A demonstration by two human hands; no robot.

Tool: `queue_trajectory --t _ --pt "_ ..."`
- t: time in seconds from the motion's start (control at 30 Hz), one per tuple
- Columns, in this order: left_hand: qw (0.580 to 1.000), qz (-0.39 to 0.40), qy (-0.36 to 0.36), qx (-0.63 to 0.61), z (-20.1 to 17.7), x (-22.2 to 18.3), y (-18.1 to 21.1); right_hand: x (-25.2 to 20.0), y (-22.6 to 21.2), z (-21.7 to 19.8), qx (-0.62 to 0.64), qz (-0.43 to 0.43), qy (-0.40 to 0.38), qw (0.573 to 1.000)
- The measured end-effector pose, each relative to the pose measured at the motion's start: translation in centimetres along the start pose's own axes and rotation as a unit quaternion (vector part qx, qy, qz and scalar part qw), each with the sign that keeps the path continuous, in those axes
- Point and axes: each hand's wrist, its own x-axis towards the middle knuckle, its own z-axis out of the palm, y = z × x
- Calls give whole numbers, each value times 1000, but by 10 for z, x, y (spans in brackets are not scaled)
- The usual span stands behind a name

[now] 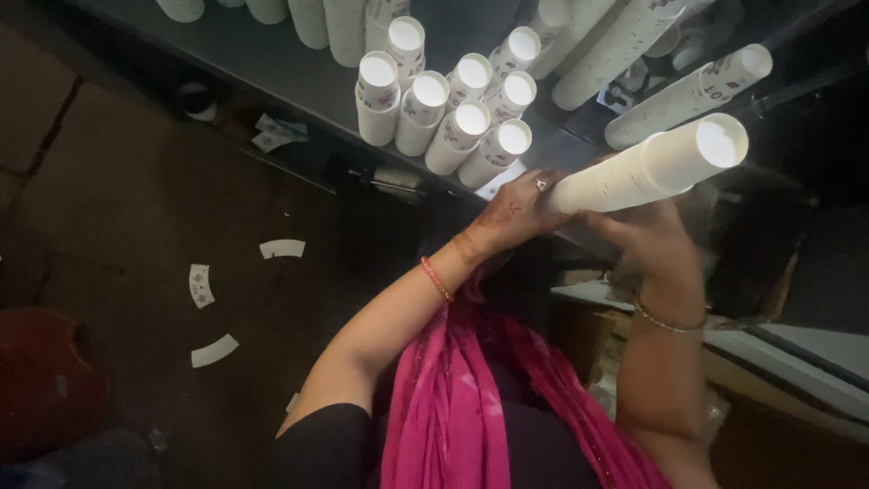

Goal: Packaging stacks of paper cups into plastic bags and arranging them near the production machine.

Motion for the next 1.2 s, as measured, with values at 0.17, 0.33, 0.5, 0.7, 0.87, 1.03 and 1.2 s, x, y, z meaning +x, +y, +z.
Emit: queue_trajectory --t 0.17,0.33,0.5,0.7,0.87,1.03,1.2 --pt "999 -39 7 -15 3 -3 6 -3 -18 11 -31 16 64 997" --pt "999 -10 52 8 12 -2 -5 1 -48 10 -48 21 93 994" --pt "997 32 51 48 13 -6 -14 -13 -55 -18 -119 -6 125 985" --pt "998 1 32 52 7 -21 -36 -23 -7 -34 -203 -7 139 969" --pt "999 -38 18 22 -1 -37 -50 -17 -21 -33 -287 -12 124 950" --pt "997 -59 9 39 -11 -35 -45 3 -52 -25 -66 -46 57 995" --pt "999 -30 -17 24 -8 -24 -45 23 -30 -25 8 13 -73 997"
